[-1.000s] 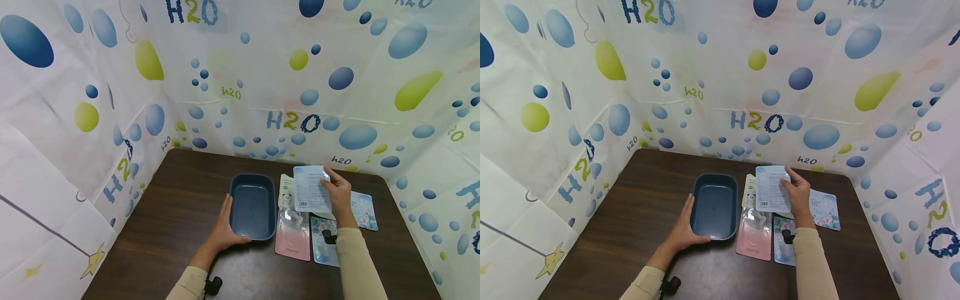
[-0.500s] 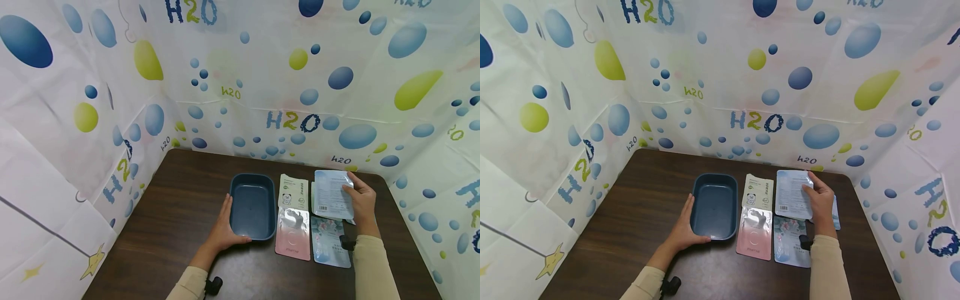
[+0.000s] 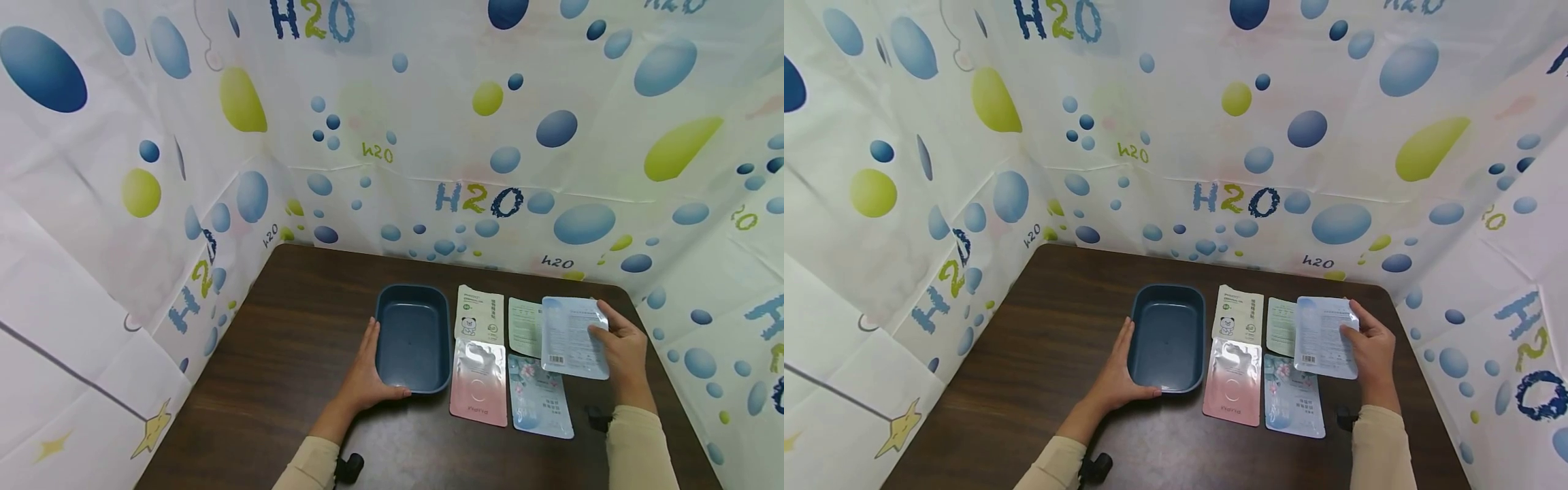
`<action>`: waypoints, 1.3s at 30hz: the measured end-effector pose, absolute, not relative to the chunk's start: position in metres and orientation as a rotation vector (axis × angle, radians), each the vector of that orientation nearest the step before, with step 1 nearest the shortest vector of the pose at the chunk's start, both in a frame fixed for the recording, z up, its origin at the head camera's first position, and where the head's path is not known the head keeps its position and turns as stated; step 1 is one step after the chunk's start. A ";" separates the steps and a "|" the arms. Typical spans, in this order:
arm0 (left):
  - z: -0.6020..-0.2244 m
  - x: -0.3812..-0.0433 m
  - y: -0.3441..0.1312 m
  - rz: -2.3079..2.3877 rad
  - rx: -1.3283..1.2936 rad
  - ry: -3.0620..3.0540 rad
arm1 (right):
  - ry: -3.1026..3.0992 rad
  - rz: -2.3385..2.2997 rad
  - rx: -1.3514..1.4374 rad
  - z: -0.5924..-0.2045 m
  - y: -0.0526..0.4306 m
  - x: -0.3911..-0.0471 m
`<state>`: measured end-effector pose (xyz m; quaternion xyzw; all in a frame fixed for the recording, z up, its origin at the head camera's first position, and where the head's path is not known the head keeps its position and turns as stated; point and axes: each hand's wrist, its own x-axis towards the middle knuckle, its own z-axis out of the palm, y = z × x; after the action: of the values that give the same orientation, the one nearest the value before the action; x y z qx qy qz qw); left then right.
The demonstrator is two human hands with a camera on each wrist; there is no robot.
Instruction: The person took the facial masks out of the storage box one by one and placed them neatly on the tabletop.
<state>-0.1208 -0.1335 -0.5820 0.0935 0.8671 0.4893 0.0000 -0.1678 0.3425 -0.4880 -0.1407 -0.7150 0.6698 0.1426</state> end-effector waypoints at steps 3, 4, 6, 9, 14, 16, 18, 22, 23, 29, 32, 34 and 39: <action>-0.582 -0.120 -0.133 1.534 0.299 2.731 | -2.127 1.889 -0.464 -0.491 0.353 -0.159; -0.582 -0.120 -0.133 1.534 0.296 2.730 | -2.141 1.884 -0.484 -0.493 0.357 -0.156; -0.582 -0.120 -0.133 1.540 0.301 2.730 | -2.185 1.865 -0.506 -0.496 0.364 -0.150; -0.582 -0.120 -0.133 1.541 0.308 2.732 | -2.234 1.841 -0.534 -0.503 0.374 -0.142; -0.582 -0.120 -0.133 1.558 0.322 2.734 | -2.297 1.833 -0.567 -0.516 0.386 -0.131; -0.582 -0.120 -0.134 1.564 0.327 2.733 | -2.329 1.816 -0.581 -0.521 0.390 -0.128; -0.582 -0.120 -0.134 1.558 0.312 2.728 | -2.387 1.756 -0.598 -0.526 0.392 -0.125; -0.582 -0.120 -0.133 1.530 0.276 2.715 | -2.528 1.581 -0.623 -0.533 0.398 -0.119; -0.582 -0.120 -0.133 1.524 0.266 2.712 | -2.552 1.557 -0.632 -0.535 0.400 -0.118; -0.580 -0.121 -0.133 1.530 0.267 2.713 | -2.663 1.488 -0.730 -0.543 0.406 -0.111; -0.580 -0.121 -0.134 1.531 0.260 2.715 | -2.741 1.406 -0.754 -0.547 0.407 -0.110; -0.580 -0.122 -0.133 1.526 0.257 2.715 | -2.776 1.358 -0.759 -0.549 0.407 -0.110; -0.580 -0.121 -0.133 1.529 0.247 2.713 | -2.900 1.209 -0.692 -0.551 0.406 -0.110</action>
<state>-0.1212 -0.1329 -0.5799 0.0792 0.8684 0.4895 0.0089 -0.1098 0.4061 -0.5514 -0.2150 -0.9007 0.3756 -0.0378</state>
